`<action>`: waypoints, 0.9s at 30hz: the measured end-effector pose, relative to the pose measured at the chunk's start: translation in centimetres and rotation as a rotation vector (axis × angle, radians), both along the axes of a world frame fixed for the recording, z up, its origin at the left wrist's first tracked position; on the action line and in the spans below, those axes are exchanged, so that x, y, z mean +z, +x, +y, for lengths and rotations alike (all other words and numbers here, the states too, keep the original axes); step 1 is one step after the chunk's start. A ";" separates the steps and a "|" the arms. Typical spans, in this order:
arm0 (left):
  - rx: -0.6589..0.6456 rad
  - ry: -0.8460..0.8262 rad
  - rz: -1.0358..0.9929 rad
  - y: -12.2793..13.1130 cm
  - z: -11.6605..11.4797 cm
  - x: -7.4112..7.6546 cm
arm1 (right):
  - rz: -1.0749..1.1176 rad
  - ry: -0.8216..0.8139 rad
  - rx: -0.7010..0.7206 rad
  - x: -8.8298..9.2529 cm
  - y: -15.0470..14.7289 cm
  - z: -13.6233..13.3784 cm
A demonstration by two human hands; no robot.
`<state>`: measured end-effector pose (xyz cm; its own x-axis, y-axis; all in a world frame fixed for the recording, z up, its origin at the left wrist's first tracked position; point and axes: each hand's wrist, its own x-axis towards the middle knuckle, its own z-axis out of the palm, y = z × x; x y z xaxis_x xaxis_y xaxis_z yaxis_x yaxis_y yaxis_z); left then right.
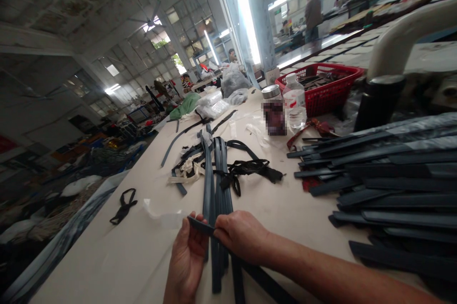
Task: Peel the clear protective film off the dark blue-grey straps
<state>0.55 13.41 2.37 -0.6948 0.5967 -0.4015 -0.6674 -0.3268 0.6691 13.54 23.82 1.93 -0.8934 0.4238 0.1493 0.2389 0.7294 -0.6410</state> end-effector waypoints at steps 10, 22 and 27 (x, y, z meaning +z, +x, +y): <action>-0.243 -0.207 0.527 -1.7 -2.5 -1.5 | 0.013 -0.025 0.107 1.0 0.7 -0.3; -0.009 -0.132 0.217 -4.4 -2.2 -2.0 | -0.088 -1.003 0.267 0.6 1.0 -0.8; -0.136 -0.128 0.161 -1.3 -2.6 -2.6 | -0.061 -1.066 0.199 0.0 -0.2 -1.4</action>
